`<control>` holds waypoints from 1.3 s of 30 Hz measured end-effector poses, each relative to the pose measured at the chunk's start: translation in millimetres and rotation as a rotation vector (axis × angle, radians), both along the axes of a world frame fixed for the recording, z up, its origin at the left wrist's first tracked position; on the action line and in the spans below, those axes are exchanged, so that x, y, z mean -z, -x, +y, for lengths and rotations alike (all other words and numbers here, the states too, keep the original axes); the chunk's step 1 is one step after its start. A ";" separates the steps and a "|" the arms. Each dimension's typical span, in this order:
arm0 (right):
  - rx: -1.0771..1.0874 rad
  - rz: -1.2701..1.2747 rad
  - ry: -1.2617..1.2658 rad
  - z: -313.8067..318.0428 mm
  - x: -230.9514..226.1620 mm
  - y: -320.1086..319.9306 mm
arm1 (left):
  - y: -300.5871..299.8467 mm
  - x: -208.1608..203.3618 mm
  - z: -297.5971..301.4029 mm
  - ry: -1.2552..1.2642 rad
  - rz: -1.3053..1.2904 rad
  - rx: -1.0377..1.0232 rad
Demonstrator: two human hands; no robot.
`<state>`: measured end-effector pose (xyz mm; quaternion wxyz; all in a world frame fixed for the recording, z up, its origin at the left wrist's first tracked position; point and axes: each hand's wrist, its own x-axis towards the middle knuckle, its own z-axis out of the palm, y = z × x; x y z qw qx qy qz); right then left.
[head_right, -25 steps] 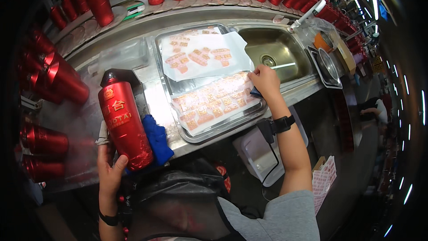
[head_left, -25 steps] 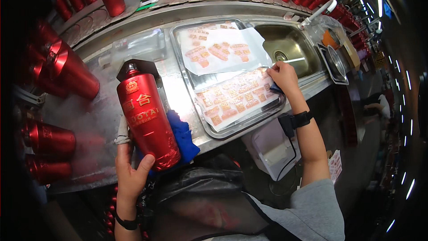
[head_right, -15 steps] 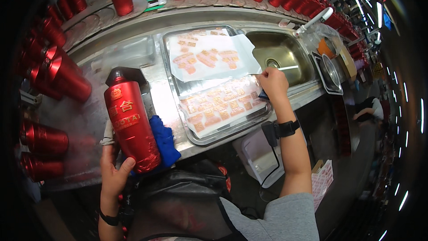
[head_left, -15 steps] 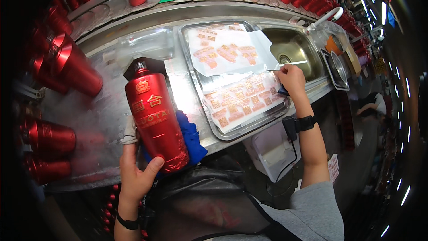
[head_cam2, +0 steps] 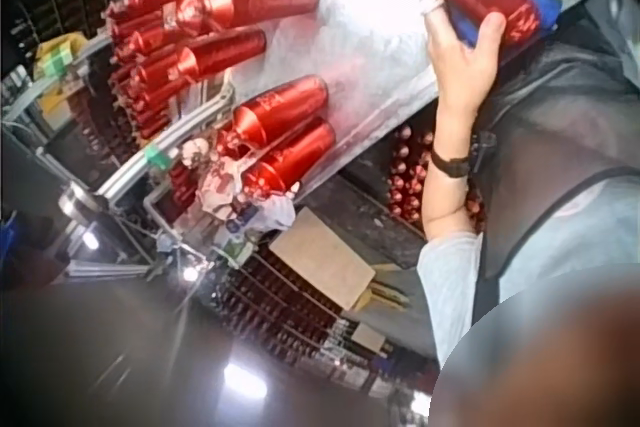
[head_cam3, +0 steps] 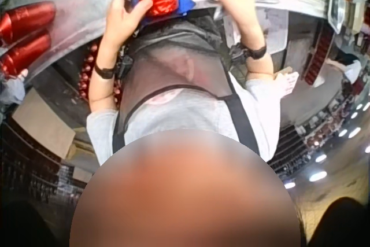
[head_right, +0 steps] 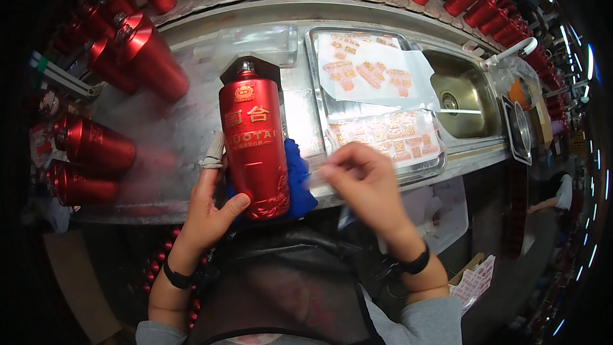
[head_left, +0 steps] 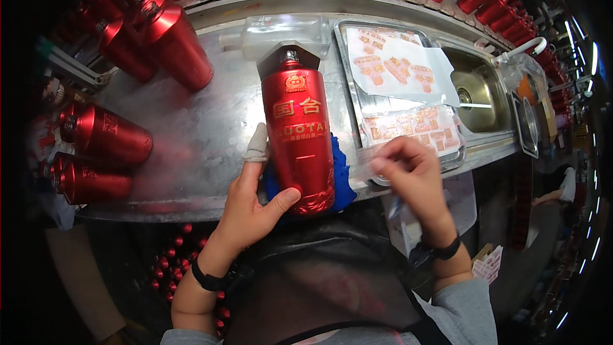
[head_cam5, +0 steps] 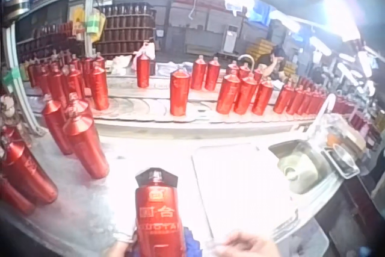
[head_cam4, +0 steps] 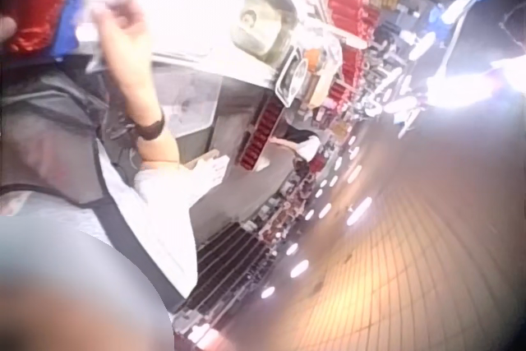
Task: Applying and securing labels onto red liquor bottles on a factory production line.
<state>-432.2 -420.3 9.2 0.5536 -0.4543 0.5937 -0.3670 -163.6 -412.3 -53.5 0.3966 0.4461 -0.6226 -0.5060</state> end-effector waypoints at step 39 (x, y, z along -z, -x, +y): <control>0.422 0.361 0.356 -50.9 42.9 162.1 | 12.1 -6.8 7.8 -0.205 0.161 -0.213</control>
